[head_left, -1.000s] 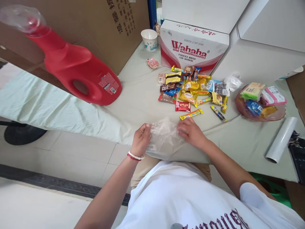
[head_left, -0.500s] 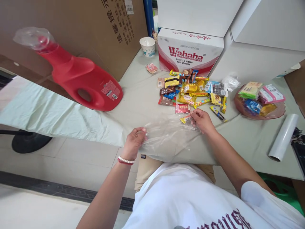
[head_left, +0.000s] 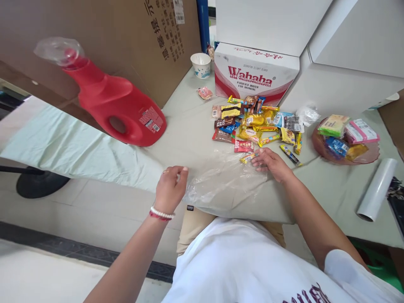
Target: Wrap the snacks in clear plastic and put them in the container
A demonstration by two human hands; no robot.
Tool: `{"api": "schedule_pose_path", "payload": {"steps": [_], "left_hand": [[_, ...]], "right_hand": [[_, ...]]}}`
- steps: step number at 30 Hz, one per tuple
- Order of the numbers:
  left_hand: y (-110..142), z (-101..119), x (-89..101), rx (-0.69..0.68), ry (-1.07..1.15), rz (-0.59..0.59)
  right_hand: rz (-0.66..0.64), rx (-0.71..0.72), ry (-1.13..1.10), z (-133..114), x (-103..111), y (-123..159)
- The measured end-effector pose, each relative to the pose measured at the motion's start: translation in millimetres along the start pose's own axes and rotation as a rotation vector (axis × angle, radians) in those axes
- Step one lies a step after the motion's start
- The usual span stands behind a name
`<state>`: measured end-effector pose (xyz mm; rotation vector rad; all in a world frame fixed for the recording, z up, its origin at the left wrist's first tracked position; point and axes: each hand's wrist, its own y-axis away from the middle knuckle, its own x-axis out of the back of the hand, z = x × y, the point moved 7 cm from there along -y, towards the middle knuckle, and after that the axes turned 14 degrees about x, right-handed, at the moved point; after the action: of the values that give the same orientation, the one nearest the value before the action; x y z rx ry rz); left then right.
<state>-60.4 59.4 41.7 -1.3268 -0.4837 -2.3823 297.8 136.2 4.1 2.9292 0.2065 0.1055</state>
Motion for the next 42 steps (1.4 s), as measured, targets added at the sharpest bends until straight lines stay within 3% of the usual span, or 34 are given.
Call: {"api": "schedule_pose_path", "payload": {"steps": [5,7,9,12,15,17,19,21,23,25,27,30,32,35,38,40,42], "left_hand": [[-11.3,55.9,-47.0,-0.158,-0.337,-0.045],[-12.3,68.4,-64.3,-0.197,-0.313,-0.064],[-20.7,66.4,-69.2,-0.138,-0.208,-0.037],[-45.2,46.9,-57.8,0.026,-0.017,0.06],[-64.5,33.9,-37.0,0.087,0.11,0.167],[-64.2,36.0,-20.2,0.023,0.142,0.28],[-52.0,47.5,-11.0,-0.166,0.119,0.343],[-32.7,60.3,-20.8,-0.423,0.024,0.231],[-14.4,59.5,-41.6,-0.562,-0.105,0.041],[-1.7,47.9,-57.6,-0.588,-0.2,-0.064],[6.0,34.2,-65.5,-0.578,-0.255,-0.093],[13.6,17.2,-65.8,-0.542,-0.289,-0.088],[20.6,9.8,-62.3,-0.533,-0.298,-0.077],[37.1,4.8,-61.5,-0.592,-0.316,-0.097],[49.1,1.8,-61.7,-0.641,-0.309,-0.091],[51.4,0.1,-61.1,-0.652,-0.288,-0.082],[50.1,-0.7,-59.8,-0.647,-0.258,-0.086]], "right_hand": [[0.0,0.02,0.069,7.4,-15.4,6.5],[0.067,0.027,0.059,13.6,-10.7,6.7],[0.129,0.049,0.044,18.6,-2.6,6.3],[0.183,0.103,0.052,21.0,6.7,3.6],[0.203,0.121,0.074,17.2,7.2,-1.6],[0.205,0.11,0.027,10.6,5.4,-3.8],[0.18,0.095,-0.084,2.8,3.0,-2.0],[0.138,0.088,-0.183,-3.0,0.3,6.3],[0.112,0.073,-0.186,-1.8,-3.0,20.9],[0.117,0.035,-0.119,7.9,-7.5,39.3],[0.125,0.001,-0.08,20.4,-11.7,57.6],[0.106,-0.018,-0.116,32.7,-7.0,79.3],[0.065,-0.051,-0.099,36.0,8.5,89.2],[-0.038,-0.101,0.103,32.0,41.8,91.2],[-0.011,0.05,0.479,0.1,70.9,63.7],[0.049,0.247,0.716,-33.5,71.1,31.5],[0.058,0.436,0.906,-62.3,52.0,-5.8]]}}
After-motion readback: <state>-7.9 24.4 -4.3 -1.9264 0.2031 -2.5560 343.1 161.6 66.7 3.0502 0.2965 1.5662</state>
